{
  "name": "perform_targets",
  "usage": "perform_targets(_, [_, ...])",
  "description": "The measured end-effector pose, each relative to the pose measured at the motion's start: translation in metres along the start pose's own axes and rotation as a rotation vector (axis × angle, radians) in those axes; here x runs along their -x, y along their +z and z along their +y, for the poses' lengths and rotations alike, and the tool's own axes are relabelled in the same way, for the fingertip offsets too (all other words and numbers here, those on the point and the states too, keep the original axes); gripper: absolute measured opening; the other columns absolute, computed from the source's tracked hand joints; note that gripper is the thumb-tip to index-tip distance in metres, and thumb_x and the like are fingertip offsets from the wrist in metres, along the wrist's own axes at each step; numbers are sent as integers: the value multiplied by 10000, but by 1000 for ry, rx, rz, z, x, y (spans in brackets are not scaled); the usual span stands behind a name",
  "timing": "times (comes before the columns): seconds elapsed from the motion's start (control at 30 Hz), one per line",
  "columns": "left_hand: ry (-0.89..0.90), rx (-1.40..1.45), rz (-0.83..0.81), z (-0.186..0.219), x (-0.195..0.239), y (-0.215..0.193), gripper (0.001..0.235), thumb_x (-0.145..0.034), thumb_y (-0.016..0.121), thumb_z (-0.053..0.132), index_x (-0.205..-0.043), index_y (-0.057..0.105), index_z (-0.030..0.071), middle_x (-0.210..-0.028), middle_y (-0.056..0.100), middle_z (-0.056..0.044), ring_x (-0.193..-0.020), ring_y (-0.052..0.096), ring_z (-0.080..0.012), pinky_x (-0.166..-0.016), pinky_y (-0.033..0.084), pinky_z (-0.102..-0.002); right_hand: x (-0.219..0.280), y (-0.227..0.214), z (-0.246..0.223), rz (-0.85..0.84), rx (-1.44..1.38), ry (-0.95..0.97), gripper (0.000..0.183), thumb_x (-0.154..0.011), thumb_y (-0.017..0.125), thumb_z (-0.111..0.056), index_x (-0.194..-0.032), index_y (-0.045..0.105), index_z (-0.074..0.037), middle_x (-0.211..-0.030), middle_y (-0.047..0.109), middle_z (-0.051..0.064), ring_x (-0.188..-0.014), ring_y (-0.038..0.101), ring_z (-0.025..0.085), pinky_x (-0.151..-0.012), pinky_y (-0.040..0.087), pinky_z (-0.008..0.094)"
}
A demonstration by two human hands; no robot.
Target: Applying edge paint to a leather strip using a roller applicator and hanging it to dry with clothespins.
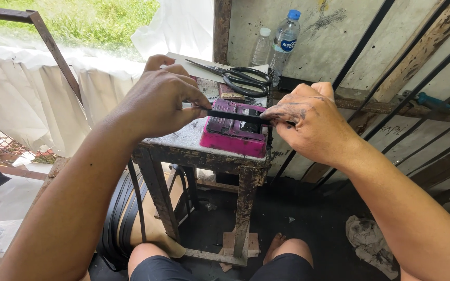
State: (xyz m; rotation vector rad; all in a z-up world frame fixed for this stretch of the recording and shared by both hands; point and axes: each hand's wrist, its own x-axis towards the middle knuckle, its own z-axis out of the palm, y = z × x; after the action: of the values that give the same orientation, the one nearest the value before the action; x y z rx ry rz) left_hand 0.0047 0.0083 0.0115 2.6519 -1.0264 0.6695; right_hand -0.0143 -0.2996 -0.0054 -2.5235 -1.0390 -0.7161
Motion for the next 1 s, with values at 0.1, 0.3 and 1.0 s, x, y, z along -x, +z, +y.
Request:
perform_targets(0.1, [60, 12, 7, 14, -7, -1, 117, -865, 803, 333, -965, 845, 287, -956, 807, 104, -928, 654, -167, -1070, 271, -500, 8, -7, 6, 6, 33, -19, 245, -891, 691, -82, -1029, 837, -222, -942, 779, -68, -970, 636, 177, -880, 423, 344])
perform_targets(0.3, [68, 52, -38, 32, -23, 6, 136, -838, 818, 299, -964, 843, 254, -967, 811, 80, -970, 649, -179, -1082, 276, -497, 29, -19, 19, -11, 105, 56, 223, -900, 682, -139, -1015, 835, -254, -984, 773, -101, -1008, 617, 135, -975, 281, 398])
perform_targets(1.0, [143, 58, -12, 45, -39, 8, 151, -862, 786, 369, -953, 842, 263, -962, 808, 101, -991, 636, -170, -1016, 278, -472, 18, -39, 0, -26, 114, 98, 183, -927, 664, -307, -930, 815, -203, -992, 776, -78, -976, 625, 168, -943, 305, 402])
